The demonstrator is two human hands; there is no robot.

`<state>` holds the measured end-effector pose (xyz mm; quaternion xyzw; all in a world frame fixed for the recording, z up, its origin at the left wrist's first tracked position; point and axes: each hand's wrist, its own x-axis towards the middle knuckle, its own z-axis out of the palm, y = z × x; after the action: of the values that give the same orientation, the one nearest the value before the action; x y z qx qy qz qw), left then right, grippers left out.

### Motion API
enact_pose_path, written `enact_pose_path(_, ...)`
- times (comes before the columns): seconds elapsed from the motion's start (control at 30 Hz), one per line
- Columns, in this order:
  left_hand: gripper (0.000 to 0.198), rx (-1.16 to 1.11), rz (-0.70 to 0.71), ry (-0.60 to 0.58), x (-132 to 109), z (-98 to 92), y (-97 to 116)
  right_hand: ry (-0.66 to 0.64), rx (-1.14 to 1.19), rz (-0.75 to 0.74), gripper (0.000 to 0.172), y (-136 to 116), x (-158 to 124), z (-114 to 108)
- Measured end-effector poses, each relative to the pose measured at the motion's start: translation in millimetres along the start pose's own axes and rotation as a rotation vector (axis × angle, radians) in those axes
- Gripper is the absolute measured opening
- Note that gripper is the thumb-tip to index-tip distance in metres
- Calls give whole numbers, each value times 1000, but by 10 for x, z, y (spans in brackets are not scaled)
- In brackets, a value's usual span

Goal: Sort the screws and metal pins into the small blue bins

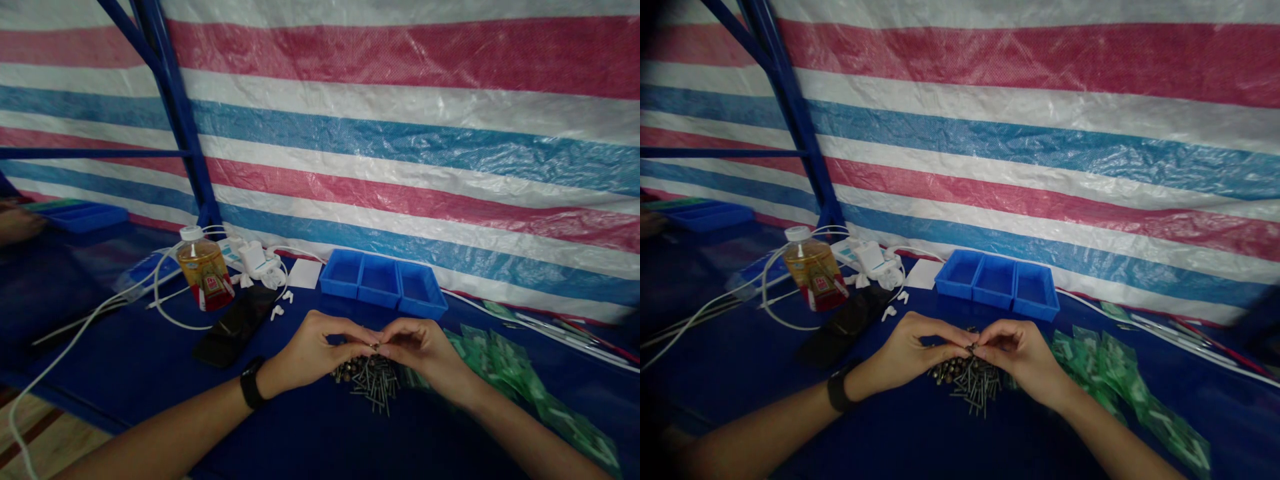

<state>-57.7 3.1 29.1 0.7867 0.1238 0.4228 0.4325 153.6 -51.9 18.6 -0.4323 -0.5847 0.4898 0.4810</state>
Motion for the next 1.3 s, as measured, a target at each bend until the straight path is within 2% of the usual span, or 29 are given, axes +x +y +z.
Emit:
enact_pose_path(0.27,14,-39,-4,29,-21,50,-2,-6,8,37,21,-52,5,-39)
enact_pose_path(0.47,15,46,9,51,-16,20,-4,-51,-52,6,17,-95,-3,-46)
enact_pose_path(0.7,14,60,-69,73,-9,17,-25,35,-154,-78,15,-102,-2,-21)
enact_pose_path(1.03,10,235,152,117,13,0,36,87,-100,-95,17,-75,9,-21)
enact_pose_path(1.2,11,284,164,102,5,-16,-1,88,-222,-111,17,-81,9,-32)
enact_pose_path(1.3,9,278,115,109,9,-16,-25,115,-180,-91,16,-90,22,-28)
